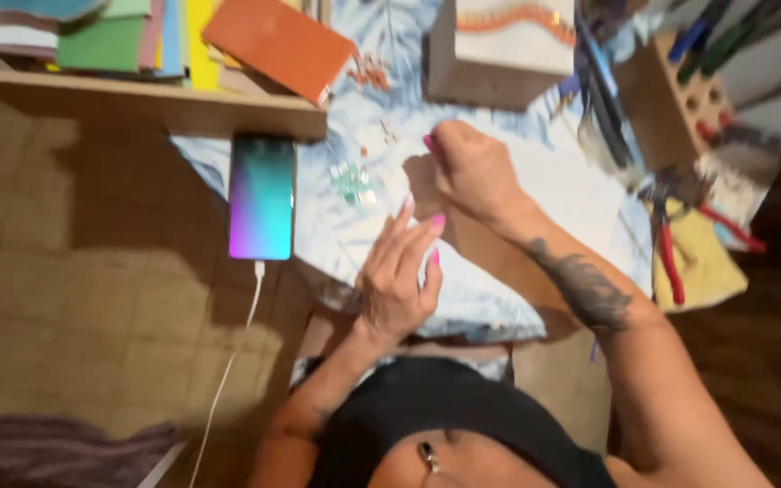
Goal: Assembling a mosaic project by picking up small tiles and placing them on a surface
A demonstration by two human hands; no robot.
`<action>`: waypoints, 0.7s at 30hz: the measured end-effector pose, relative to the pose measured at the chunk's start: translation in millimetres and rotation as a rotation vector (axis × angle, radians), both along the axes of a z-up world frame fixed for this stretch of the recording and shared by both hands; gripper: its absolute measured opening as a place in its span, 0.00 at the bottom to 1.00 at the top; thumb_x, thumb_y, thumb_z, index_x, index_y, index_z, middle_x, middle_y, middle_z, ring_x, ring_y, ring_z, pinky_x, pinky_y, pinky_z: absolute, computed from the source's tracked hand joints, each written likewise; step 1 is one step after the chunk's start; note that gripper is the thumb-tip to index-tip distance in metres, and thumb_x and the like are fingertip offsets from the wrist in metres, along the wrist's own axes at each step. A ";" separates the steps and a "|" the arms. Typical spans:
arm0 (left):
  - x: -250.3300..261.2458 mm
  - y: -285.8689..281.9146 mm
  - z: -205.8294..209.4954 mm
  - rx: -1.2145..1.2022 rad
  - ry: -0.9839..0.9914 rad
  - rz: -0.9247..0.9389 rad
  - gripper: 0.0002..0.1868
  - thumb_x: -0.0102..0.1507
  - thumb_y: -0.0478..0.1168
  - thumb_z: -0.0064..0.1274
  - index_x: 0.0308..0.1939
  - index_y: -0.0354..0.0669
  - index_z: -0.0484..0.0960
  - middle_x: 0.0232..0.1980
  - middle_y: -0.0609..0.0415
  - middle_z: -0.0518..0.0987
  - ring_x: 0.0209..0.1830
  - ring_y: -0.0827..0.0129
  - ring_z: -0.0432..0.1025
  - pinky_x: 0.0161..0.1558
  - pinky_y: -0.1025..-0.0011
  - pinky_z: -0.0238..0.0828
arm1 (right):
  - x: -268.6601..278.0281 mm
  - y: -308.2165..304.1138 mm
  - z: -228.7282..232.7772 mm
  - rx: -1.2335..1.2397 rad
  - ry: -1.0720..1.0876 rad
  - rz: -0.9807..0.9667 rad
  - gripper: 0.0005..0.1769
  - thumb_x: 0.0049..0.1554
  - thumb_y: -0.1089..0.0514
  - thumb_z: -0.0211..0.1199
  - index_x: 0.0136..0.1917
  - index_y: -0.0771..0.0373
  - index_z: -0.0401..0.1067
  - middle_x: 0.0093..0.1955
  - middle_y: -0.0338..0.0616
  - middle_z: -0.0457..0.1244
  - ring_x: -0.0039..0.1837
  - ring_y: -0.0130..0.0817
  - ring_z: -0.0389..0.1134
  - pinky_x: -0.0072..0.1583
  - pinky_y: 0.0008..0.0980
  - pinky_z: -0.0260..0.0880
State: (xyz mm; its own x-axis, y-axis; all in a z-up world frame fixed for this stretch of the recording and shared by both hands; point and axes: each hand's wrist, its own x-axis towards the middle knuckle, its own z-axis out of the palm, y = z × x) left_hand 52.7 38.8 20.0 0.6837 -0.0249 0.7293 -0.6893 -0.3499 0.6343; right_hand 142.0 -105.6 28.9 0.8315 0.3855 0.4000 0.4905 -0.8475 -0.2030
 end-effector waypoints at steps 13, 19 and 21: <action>4.6 8.2 -21.1 -0.049 -0.023 0.022 0.11 0.51 0.32 0.45 0.37 0.40 0.75 0.37 0.53 0.74 0.50 0.54 0.68 0.49 0.61 0.64 | 77.4 43.9 -32.0 -0.311 0.227 -0.343 0.05 0.52 0.59 0.41 0.38 0.62 0.55 0.29 0.55 0.60 0.33 0.61 0.64 0.35 0.53 0.63; 4.9 22.1 -11.3 0.025 0.024 -0.075 0.09 0.51 0.27 0.45 0.36 0.35 0.74 0.38 0.50 0.74 0.52 0.54 0.64 0.50 0.61 0.64 | 83.1 33.6 -32.3 -0.109 0.234 -0.272 0.06 0.53 0.63 0.45 0.35 0.65 0.54 0.23 0.57 0.55 0.24 0.56 0.52 0.27 0.43 0.48; 5.4 23.1 -10.7 0.026 0.029 -0.077 0.09 0.51 0.28 0.45 0.36 0.35 0.74 0.38 0.49 0.74 0.52 0.54 0.64 0.49 0.62 0.65 | 74.1 34.5 -22.3 -0.062 0.191 -0.166 0.04 0.53 0.64 0.45 0.37 0.66 0.57 0.28 0.54 0.57 0.27 0.50 0.55 0.30 0.39 0.51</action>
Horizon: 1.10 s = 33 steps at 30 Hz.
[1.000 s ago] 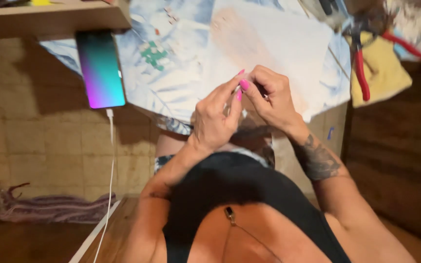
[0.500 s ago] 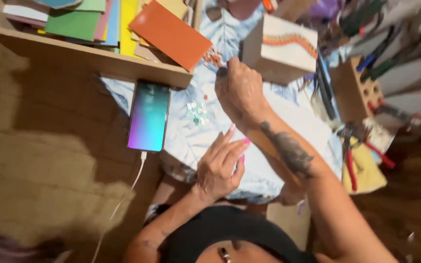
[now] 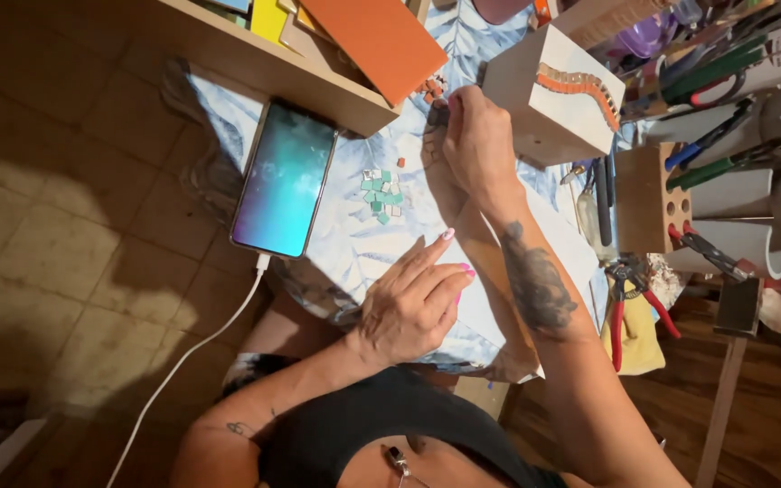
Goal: Assembling a mosaic project by picking up small tiles and placing them on a surface
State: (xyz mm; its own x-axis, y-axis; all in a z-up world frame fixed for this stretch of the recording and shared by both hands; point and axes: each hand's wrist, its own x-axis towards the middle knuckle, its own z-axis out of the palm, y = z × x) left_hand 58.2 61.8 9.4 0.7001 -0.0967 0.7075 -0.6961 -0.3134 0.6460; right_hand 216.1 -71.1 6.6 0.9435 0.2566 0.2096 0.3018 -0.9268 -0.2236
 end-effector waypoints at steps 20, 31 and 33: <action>-0.8 -22.3 -14.4 -0.173 0.066 -0.014 0.12 0.51 0.29 0.45 0.38 0.36 0.75 0.37 0.47 0.74 0.49 0.49 0.66 0.49 0.58 0.63 | -65.2 -21.2 38.4 0.791 0.510 -0.097 0.11 0.53 0.54 0.56 0.37 0.63 0.62 0.28 0.36 0.54 0.32 0.21 0.57 0.33 0.16 0.62; -5.0 -48.9 50.3 -0.151 0.159 -0.161 0.13 0.55 0.35 0.46 0.44 0.40 0.73 0.45 0.51 0.72 0.53 0.51 0.64 0.54 0.61 0.60 | -159.8 -70.7 64.4 1.898 1.053 -0.179 0.09 0.50 0.61 0.54 0.36 0.71 0.60 0.25 0.41 0.50 0.29 0.23 0.54 0.26 0.08 0.53; -10.5 -57.2 52.2 -0.123 0.156 -0.175 0.13 0.55 0.34 0.47 0.43 0.41 0.74 0.44 0.52 0.73 0.52 0.52 0.65 0.53 0.62 0.61 | -165.0 -83.9 56.4 1.917 1.050 -0.133 0.10 0.50 0.60 0.54 0.36 0.71 0.60 0.25 0.41 0.50 0.29 0.22 0.54 0.26 0.07 0.53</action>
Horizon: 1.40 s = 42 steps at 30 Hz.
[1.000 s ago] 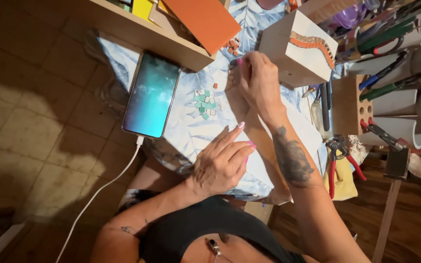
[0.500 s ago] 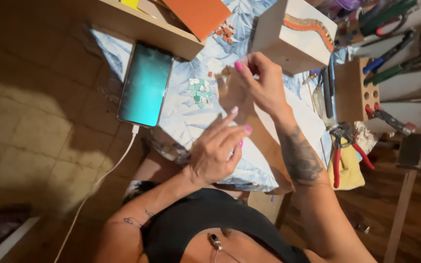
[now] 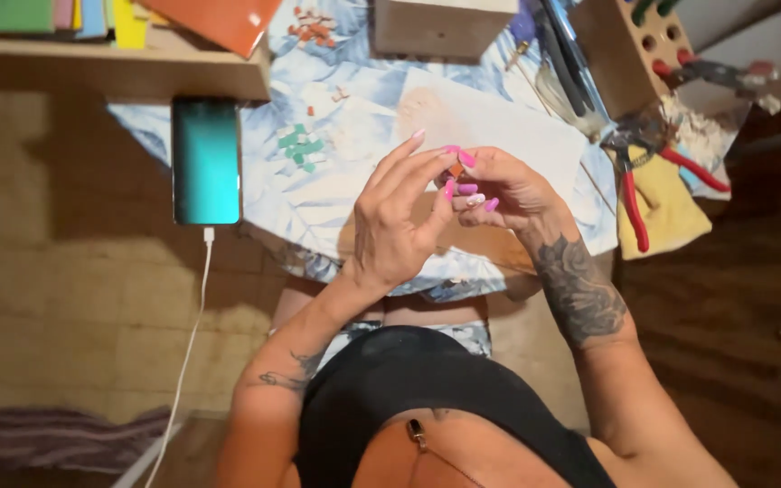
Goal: Assembling a mosaic project by picking up small tiles and placing them on a surface
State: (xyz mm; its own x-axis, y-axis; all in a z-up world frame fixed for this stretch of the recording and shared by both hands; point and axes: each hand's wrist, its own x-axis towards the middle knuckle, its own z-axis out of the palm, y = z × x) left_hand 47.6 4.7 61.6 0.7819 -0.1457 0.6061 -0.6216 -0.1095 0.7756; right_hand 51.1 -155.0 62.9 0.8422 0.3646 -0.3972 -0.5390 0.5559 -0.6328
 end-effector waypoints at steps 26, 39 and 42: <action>-2.2 -29.5 -16.7 0.085 -0.051 0.075 0.09 0.53 0.33 0.52 0.37 0.40 0.76 0.39 0.53 0.76 0.47 0.55 0.69 0.46 0.66 0.66 | -17.7 -24.8 -14.7 -0.706 -0.546 0.006 0.16 0.58 0.54 0.45 0.33 0.64 0.60 0.23 0.39 0.48 0.29 0.23 0.50 0.31 0.19 0.56; -39.8 -4.9 -42.7 0.677 -0.193 -0.072 0.22 0.56 0.55 0.44 0.47 0.46 0.74 0.51 0.49 0.70 0.56 0.50 0.60 0.58 0.43 0.34 | -85.9 -63.9 -46.2 -2.111 -1.082 0.125 0.07 0.50 0.55 0.53 0.33 0.58 0.60 0.31 0.42 0.51 0.36 0.39 0.59 0.35 0.30 0.60; -39.6 -0.6 -47.5 0.769 -0.176 -0.109 0.24 0.55 0.58 0.42 0.49 0.50 0.73 0.55 0.49 0.68 0.58 0.49 0.57 0.58 0.40 0.27 | -89.7 -66.6 -63.9 -2.269 -1.119 0.110 0.09 0.49 0.56 0.53 0.30 0.58 0.59 0.30 0.40 0.49 0.36 0.35 0.59 0.36 0.26 0.61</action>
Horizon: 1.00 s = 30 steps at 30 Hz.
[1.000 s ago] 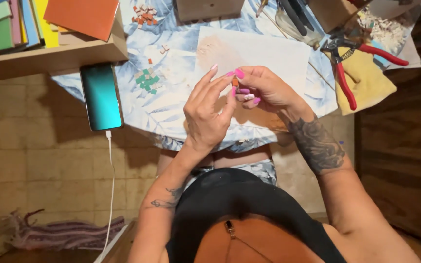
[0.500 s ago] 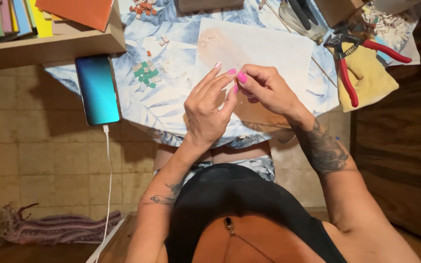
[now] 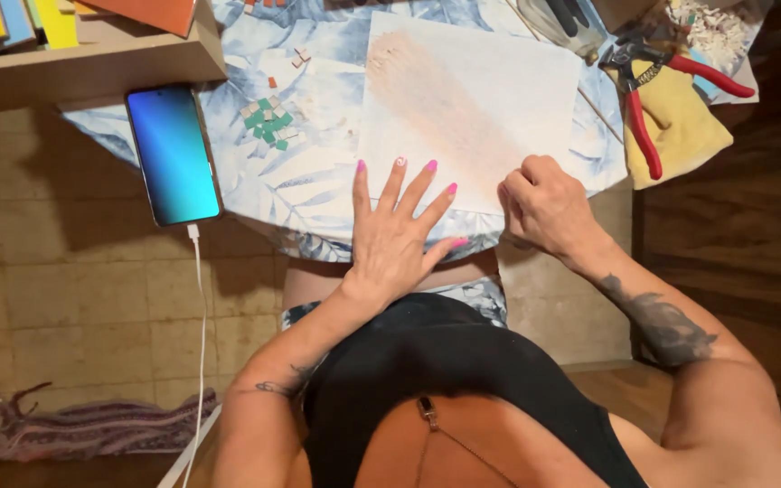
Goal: Assembling a mosaic project by picking up small tiles and placing them on a surface
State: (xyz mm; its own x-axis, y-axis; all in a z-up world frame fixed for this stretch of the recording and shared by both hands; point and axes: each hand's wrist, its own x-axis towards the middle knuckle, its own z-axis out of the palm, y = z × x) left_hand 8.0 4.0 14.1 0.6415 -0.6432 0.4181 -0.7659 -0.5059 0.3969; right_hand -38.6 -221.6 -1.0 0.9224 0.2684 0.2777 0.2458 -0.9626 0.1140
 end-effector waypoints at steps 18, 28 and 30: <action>4.7 0.2 -8.9 0.100 -0.041 0.007 0.34 0.50 0.70 0.41 0.51 0.55 0.71 0.58 0.51 0.65 0.61 0.51 0.53 0.61 0.45 0.31 | 29.6 10.5 15.9 0.009 0.242 0.117 0.07 0.53 0.57 0.45 0.34 0.61 0.59 0.33 0.42 0.51 0.36 0.36 0.53 0.37 0.30 0.55; 1.0 0.0 -9.3 0.089 0.010 -0.023 0.35 0.49 0.68 0.41 0.51 0.52 0.71 0.56 0.48 0.66 0.60 0.48 0.54 0.62 0.45 0.28 | 134.8 61.2 -4.9 0.154 -0.113 0.245 0.06 0.49 0.59 0.51 0.35 0.64 0.62 0.33 0.47 0.52 0.37 0.47 0.58 0.36 0.39 0.59; -2.3 -1.2 -9.0 0.088 0.017 -0.012 0.35 0.49 0.68 0.41 0.51 0.52 0.71 0.56 0.48 0.66 0.59 0.48 0.54 0.62 0.45 0.28 | 158.4 64.0 -11.8 0.113 -0.139 0.284 0.07 0.49 0.57 0.51 0.33 0.62 0.62 0.32 0.45 0.51 0.36 0.44 0.58 0.34 0.36 0.59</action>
State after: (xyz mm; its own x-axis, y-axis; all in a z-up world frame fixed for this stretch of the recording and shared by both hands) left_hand 5.7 2.9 5.1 0.6398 -0.6847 0.3491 -0.7658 -0.5299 0.3643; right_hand 119.9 -157.6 -12.8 0.7665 0.4695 0.4382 0.4952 -0.8665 0.0622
